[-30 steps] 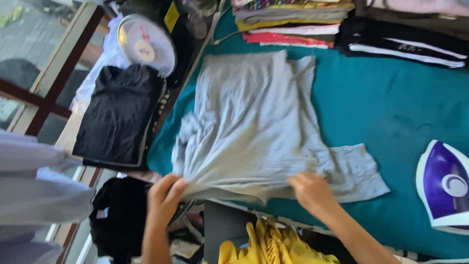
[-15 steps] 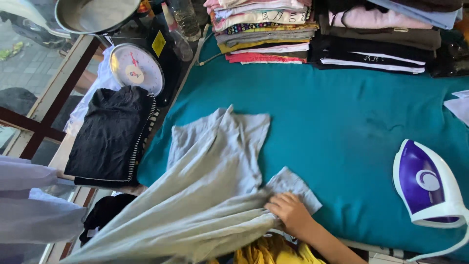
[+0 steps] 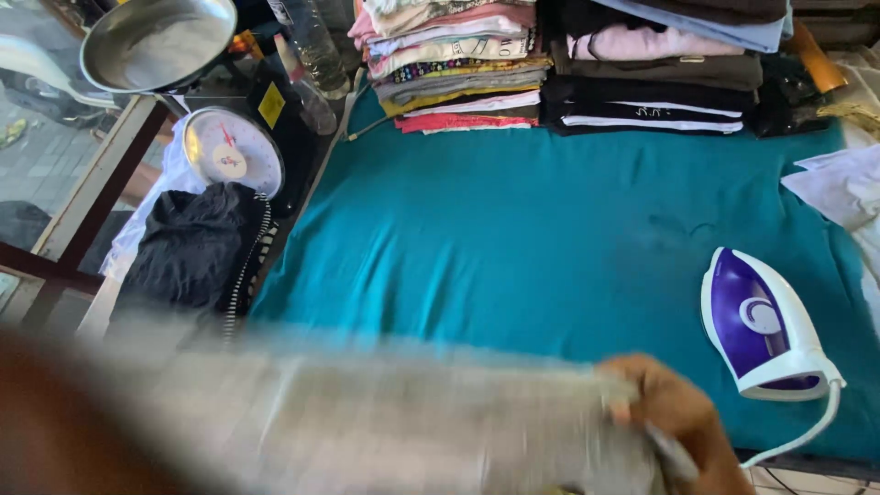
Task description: Ironing a grey garment on an ironing board using an electric iron
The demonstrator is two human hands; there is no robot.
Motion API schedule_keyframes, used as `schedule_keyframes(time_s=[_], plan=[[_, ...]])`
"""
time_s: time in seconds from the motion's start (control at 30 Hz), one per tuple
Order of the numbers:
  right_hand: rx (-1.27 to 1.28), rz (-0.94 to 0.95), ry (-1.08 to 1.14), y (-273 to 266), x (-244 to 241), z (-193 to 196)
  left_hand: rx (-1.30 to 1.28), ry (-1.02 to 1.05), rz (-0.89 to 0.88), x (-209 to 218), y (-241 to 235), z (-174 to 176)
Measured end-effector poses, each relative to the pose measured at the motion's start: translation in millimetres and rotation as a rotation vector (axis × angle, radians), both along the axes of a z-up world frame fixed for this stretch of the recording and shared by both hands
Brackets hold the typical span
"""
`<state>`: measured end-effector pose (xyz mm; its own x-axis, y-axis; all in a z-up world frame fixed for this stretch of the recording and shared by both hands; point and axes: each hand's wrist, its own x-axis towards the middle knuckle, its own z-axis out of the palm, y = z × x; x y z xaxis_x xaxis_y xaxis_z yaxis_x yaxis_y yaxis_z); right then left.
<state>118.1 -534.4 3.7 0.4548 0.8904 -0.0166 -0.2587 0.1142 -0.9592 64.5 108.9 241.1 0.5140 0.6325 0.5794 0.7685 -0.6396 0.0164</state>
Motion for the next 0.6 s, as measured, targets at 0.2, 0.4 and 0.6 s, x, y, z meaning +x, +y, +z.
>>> schedule_keyframes(time_s=[0.2, 0.4, 0.6], plan=[[-0.643, -0.723, -0.197, 42.2, 82.1, -43.3, 0.171, 0.028, -0.181, 84.4, 52.7, -322.9], [-1.101, -1.001, -0.675, -9.4, 89.9, -182.3, -0.287, 0.059, -0.265, 4.0, -70.1, -392.7], [-0.860, -1.186, -0.604, 6.5, 52.8, -146.1, -0.400, 0.061, -0.018, -103.6, -90.6, -390.6]])
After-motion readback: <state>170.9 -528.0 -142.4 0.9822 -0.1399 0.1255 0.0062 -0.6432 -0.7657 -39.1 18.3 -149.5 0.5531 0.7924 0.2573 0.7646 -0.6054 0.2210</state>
